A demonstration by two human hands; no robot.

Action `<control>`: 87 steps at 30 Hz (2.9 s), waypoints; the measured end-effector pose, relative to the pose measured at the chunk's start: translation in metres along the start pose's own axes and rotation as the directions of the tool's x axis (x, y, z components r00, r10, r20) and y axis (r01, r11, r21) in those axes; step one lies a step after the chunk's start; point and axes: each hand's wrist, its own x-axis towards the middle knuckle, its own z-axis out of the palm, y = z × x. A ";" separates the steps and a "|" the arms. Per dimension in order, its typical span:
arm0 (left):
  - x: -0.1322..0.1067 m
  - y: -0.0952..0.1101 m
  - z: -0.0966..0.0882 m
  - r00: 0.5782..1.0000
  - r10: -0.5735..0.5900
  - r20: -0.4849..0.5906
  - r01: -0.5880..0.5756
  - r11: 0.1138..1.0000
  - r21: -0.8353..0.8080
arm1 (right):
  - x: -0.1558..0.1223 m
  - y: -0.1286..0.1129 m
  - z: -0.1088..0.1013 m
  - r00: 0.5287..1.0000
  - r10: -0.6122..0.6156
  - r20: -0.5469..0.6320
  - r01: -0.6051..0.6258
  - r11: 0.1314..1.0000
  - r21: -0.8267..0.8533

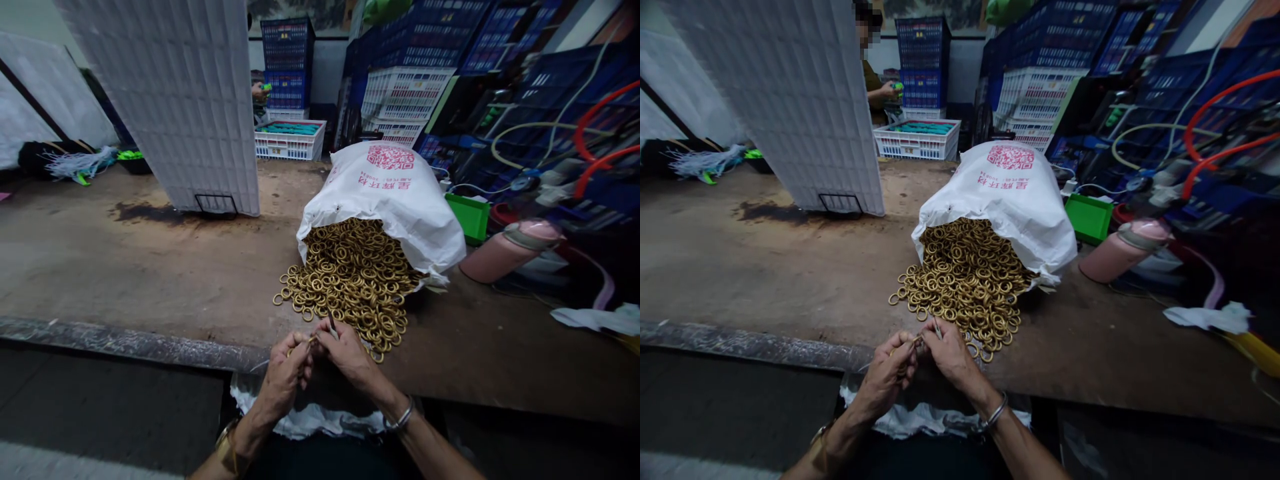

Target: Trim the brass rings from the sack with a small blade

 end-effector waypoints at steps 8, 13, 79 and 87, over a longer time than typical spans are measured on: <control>-0.001 0.005 0.001 0.998 0.036 -0.055 -0.034 0.999 0.025 | -0.007 0.014 0.001 0.983 -0.182 0.013 0.160 0.822 -0.546; 0.000 0.003 -0.002 0.997 0.043 -0.070 -0.037 0.996 0.085 | -0.014 0.015 0.006 0.978 -0.170 0.118 0.201 0.645 -0.737; -0.002 0.003 0.009 0.983 0.140 -0.116 -0.104 0.956 0.276 | -0.005 0.018 0.007 0.980 0.177 0.089 -0.197 0.895 0.401; -0.007 0.012 0.012 0.963 0.253 -0.089 -0.203 0.904 0.377 | -0.009 0.003 0.001 0.988 -0.137 -0.067 0.120 0.971 -0.207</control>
